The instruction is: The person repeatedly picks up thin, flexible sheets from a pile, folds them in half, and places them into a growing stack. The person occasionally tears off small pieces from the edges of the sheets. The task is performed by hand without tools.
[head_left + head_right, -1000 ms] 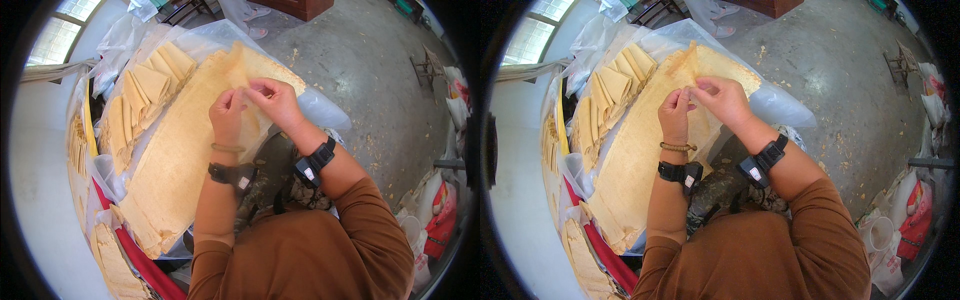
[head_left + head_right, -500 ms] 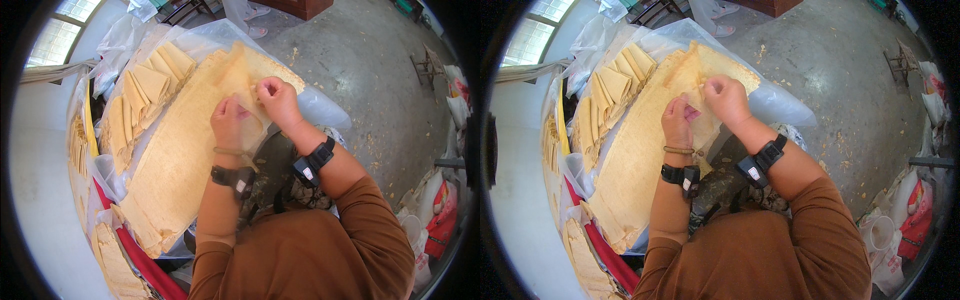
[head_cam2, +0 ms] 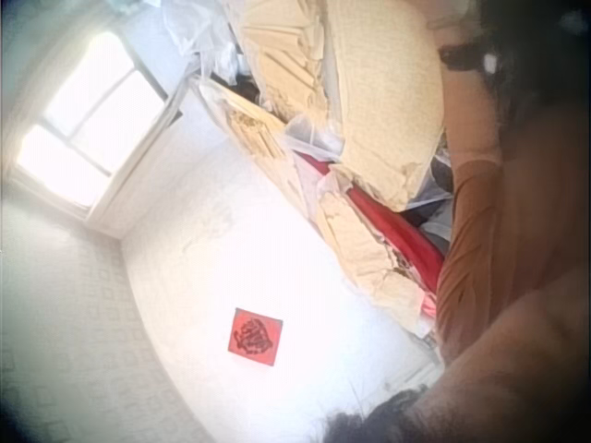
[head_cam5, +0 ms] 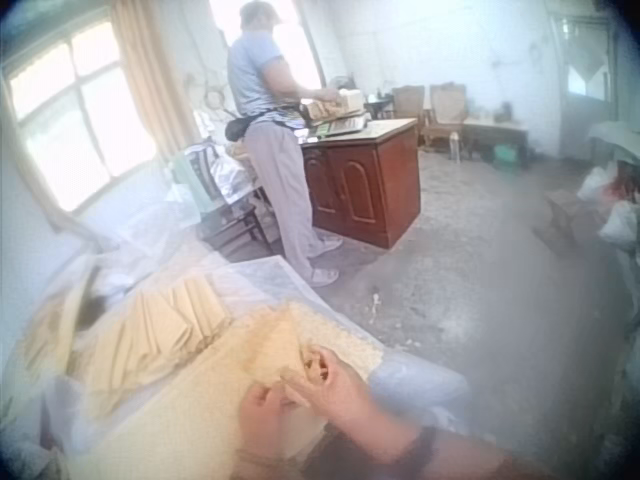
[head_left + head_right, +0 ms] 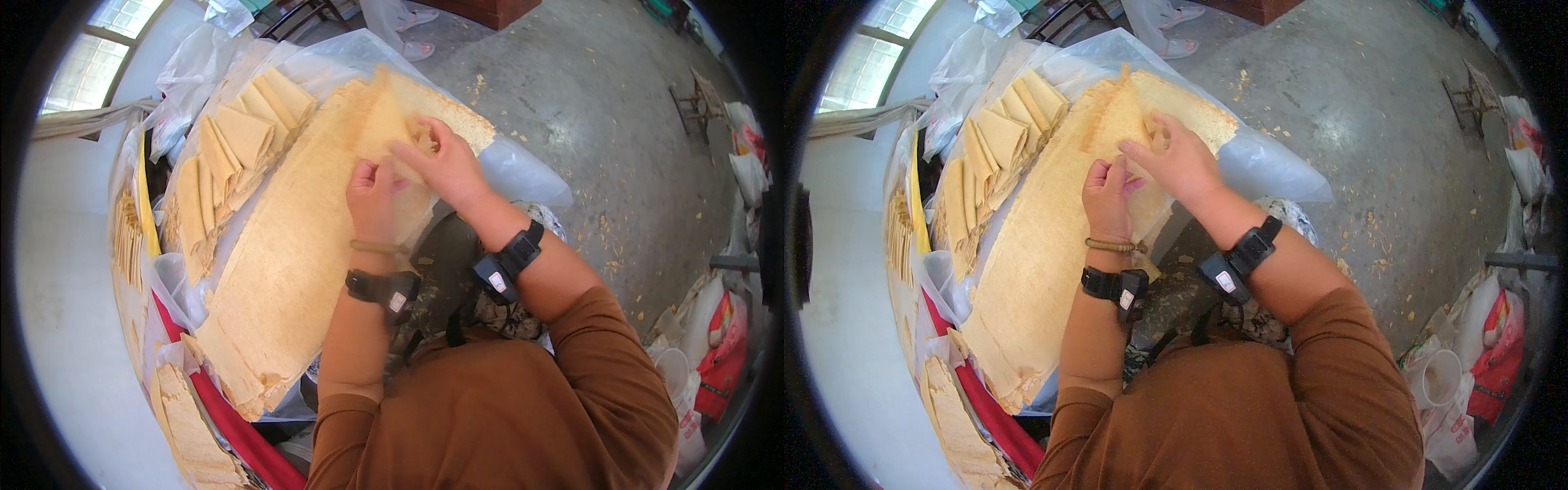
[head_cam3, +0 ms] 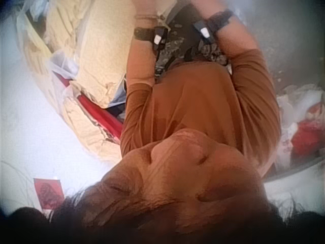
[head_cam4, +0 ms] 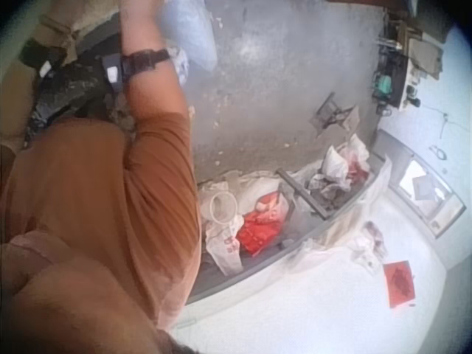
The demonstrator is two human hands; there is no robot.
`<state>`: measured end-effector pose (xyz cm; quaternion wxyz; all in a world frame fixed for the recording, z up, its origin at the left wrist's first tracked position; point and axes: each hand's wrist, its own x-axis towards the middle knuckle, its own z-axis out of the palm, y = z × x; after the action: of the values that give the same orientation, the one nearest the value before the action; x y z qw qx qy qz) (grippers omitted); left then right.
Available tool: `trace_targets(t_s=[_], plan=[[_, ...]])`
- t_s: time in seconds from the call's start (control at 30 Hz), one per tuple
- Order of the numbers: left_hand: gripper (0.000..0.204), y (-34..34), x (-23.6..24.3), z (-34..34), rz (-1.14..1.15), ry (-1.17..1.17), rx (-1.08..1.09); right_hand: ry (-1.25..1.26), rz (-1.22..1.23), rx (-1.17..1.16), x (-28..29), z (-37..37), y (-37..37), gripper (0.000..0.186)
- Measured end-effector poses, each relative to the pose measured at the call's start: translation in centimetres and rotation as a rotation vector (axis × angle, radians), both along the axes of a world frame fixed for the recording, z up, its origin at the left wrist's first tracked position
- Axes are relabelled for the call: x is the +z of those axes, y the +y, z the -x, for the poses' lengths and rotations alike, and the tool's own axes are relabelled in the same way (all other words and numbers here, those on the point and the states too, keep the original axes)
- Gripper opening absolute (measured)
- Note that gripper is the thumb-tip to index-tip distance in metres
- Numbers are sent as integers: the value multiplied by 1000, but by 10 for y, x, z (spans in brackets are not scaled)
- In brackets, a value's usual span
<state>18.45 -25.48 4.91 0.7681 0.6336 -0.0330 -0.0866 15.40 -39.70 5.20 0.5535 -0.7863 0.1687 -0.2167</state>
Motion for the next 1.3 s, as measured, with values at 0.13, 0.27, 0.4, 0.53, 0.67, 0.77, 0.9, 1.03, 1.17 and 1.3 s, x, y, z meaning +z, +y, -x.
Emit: trace_targets(t_s=[0.13, 0.27, 0.4, 0.53, 0.67, 0.77, 0.9, 1.03, 1.17, 1.3], plan=[[12, -2, -4, 0, 10, -39, -21, 223, -79, 35, 0, -4, -5, 49], [13, 1, -2, 0, 32, 4, -33, 192, 10, 33, 1, -2, -6, 37], [11, 1, 3, 2, 16, 50, -14, 219, 215, -1, -3, -3, -2, 30], [9, 3, 11, 2, 160, 165, 118, 112, 207, -93, -10, -9, -4, 25], [11, 5, 13, 0, 185, 179, 120, 128, 129, -3, -9, -6, -9, 31], [8, 5, 7, -1, 133, 125, 39, 129, 73, -13, -2, -1, -7, 35], [9, 2, -5, -1, 43, 17, -36, 110, 110, -16, 3, -4, -4, 37], [11, -1, -11, 1, -8, -54, -52, 96, 228, -50, -1, -15, -2, 28], [11, -1, -8, 8, -19, -57, -33, 120, 362, -93, -9, -25, -1, 20], [9, 3, 1, 11, 43, 9, 19, 136, 355, -101, -13, -30, -3, 20]])
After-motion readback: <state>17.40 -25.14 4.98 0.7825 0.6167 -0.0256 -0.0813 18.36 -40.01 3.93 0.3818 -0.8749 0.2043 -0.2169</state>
